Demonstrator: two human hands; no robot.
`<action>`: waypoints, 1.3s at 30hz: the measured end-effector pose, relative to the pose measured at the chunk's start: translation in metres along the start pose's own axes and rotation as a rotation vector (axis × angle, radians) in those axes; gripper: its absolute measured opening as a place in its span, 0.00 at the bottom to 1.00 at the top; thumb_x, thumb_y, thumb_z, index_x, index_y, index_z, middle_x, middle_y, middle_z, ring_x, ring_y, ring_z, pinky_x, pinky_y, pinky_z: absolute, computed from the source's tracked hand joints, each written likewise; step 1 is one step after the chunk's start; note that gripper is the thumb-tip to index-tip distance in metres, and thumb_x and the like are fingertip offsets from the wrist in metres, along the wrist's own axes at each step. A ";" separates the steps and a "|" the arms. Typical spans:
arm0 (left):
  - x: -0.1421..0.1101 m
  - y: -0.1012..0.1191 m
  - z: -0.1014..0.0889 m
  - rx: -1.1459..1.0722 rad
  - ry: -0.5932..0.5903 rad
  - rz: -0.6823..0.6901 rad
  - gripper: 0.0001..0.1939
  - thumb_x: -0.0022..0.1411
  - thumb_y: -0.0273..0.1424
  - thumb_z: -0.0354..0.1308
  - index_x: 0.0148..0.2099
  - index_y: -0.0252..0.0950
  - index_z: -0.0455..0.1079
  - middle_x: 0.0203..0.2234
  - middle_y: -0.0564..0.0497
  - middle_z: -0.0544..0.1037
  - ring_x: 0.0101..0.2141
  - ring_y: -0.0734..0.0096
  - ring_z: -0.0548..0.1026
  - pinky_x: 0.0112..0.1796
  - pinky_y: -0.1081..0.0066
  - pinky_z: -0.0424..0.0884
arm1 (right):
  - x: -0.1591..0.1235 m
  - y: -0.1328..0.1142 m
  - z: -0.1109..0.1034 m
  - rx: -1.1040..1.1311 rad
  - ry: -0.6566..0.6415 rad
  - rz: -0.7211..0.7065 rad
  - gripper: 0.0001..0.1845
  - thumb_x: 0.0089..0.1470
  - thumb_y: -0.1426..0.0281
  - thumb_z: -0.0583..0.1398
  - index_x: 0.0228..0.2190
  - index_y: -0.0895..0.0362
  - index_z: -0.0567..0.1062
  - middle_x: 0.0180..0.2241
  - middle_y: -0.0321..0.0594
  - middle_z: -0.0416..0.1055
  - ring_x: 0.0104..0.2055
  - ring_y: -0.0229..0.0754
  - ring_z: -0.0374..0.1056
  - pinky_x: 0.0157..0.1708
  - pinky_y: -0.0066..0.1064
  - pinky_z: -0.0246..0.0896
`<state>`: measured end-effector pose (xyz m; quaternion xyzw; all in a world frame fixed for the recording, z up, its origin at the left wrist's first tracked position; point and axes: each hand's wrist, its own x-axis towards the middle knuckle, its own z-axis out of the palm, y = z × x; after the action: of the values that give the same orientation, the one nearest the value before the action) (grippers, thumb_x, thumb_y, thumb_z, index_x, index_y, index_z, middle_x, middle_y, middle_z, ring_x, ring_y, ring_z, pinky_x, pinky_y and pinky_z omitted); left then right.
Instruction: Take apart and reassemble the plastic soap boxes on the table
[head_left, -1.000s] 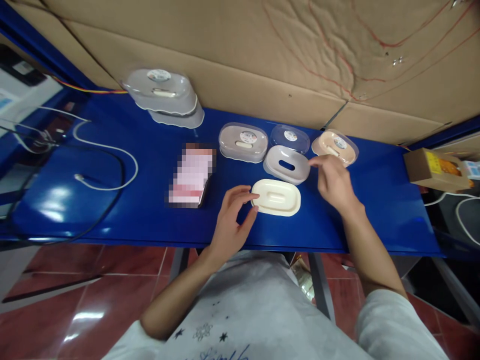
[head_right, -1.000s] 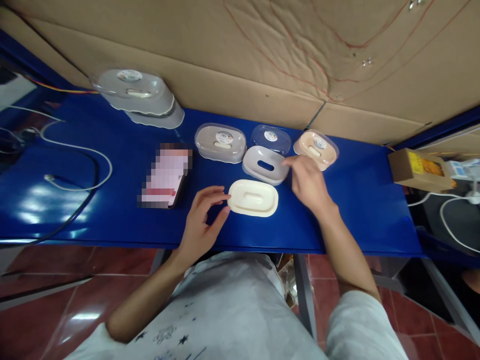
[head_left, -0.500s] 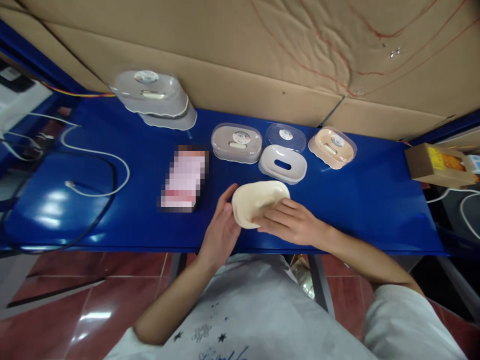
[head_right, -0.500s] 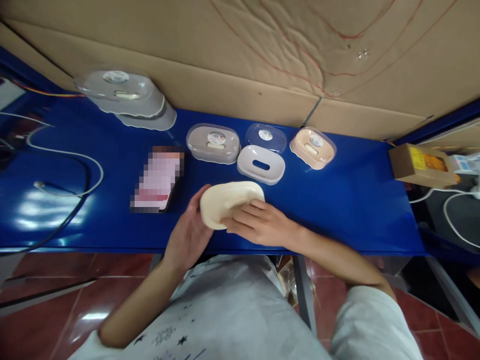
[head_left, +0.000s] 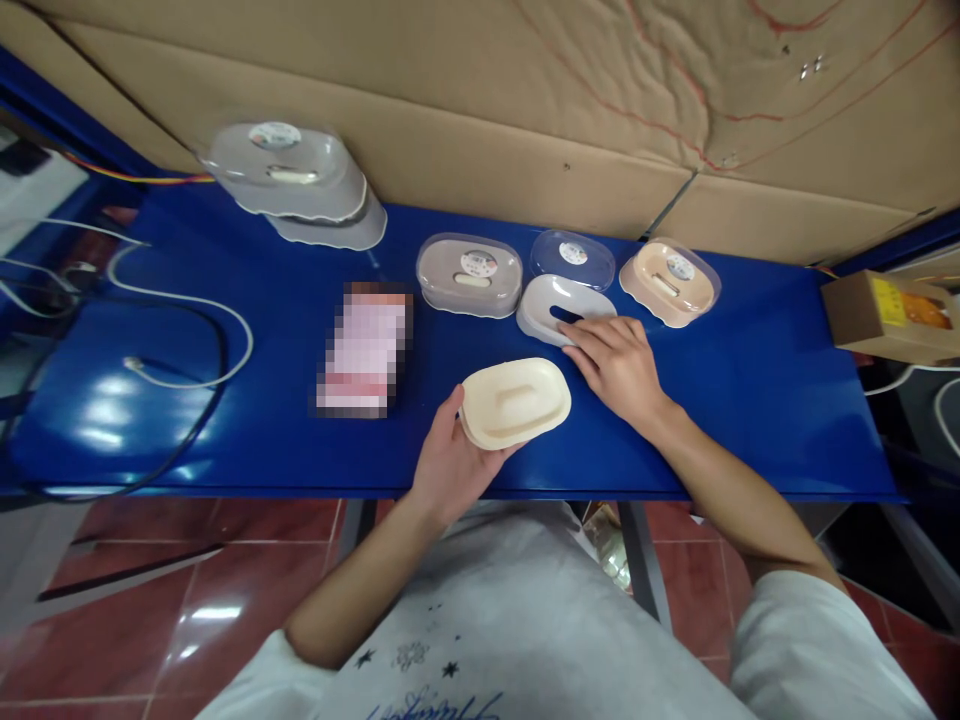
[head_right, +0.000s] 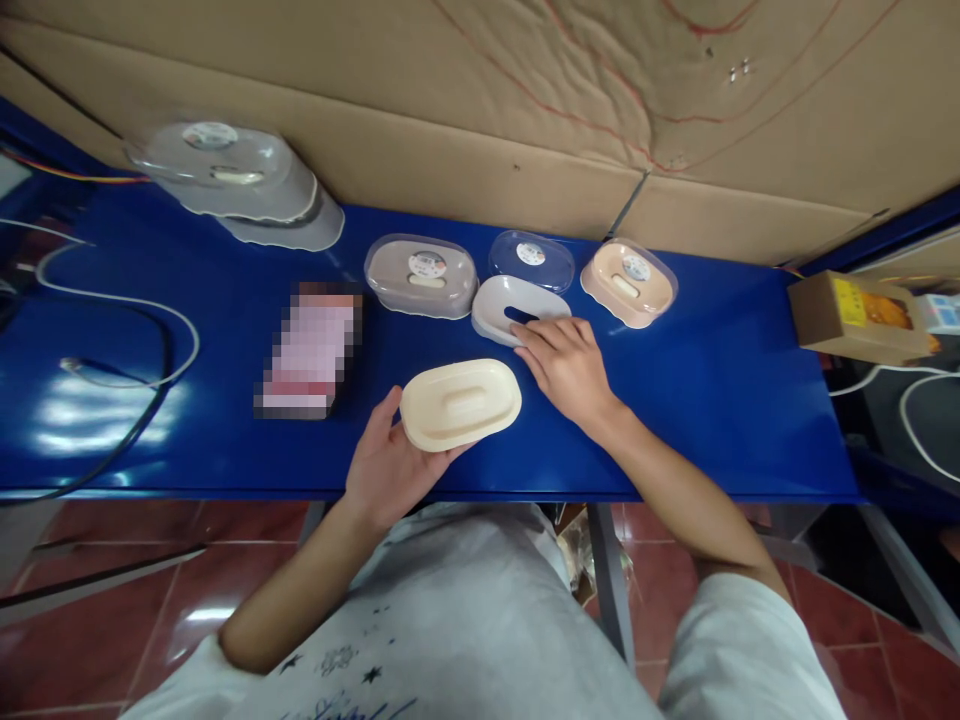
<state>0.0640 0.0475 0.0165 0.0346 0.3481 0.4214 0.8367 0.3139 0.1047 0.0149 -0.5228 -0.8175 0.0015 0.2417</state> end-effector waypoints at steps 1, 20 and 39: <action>0.000 0.000 0.000 0.000 -0.014 -0.003 0.26 0.72 0.50 0.58 0.60 0.38 0.77 0.64 0.48 0.77 0.73 0.48 0.61 0.68 0.48 0.66 | -0.001 -0.001 -0.002 0.038 0.019 -0.007 0.18 0.72 0.62 0.57 0.58 0.50 0.79 0.51 0.45 0.83 0.53 0.55 0.76 0.53 0.50 0.66; 0.002 -0.004 -0.010 -0.172 -0.114 0.058 0.23 0.75 0.46 0.57 0.60 0.35 0.77 0.55 0.43 0.83 0.60 0.54 0.77 0.64 0.55 0.71 | -0.006 -0.049 -0.027 0.137 -0.052 -0.607 0.15 0.66 0.77 0.62 0.53 0.60 0.79 0.48 0.43 0.84 0.48 0.44 0.78 0.52 0.42 0.70; 0.002 -0.005 -0.009 -0.190 -0.123 0.045 0.12 0.72 0.38 0.62 0.51 0.39 0.80 0.49 0.52 0.86 0.59 0.58 0.79 0.62 0.59 0.73 | 0.015 0.014 0.002 0.148 -0.008 -0.007 0.32 0.75 0.57 0.48 0.75 0.51 0.55 0.76 0.47 0.55 0.78 0.57 0.51 0.75 0.59 0.50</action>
<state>0.0631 0.0437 0.0066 -0.0113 0.2539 0.4682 0.8463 0.3201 0.1243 0.0149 -0.5008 -0.8178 0.0632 0.2765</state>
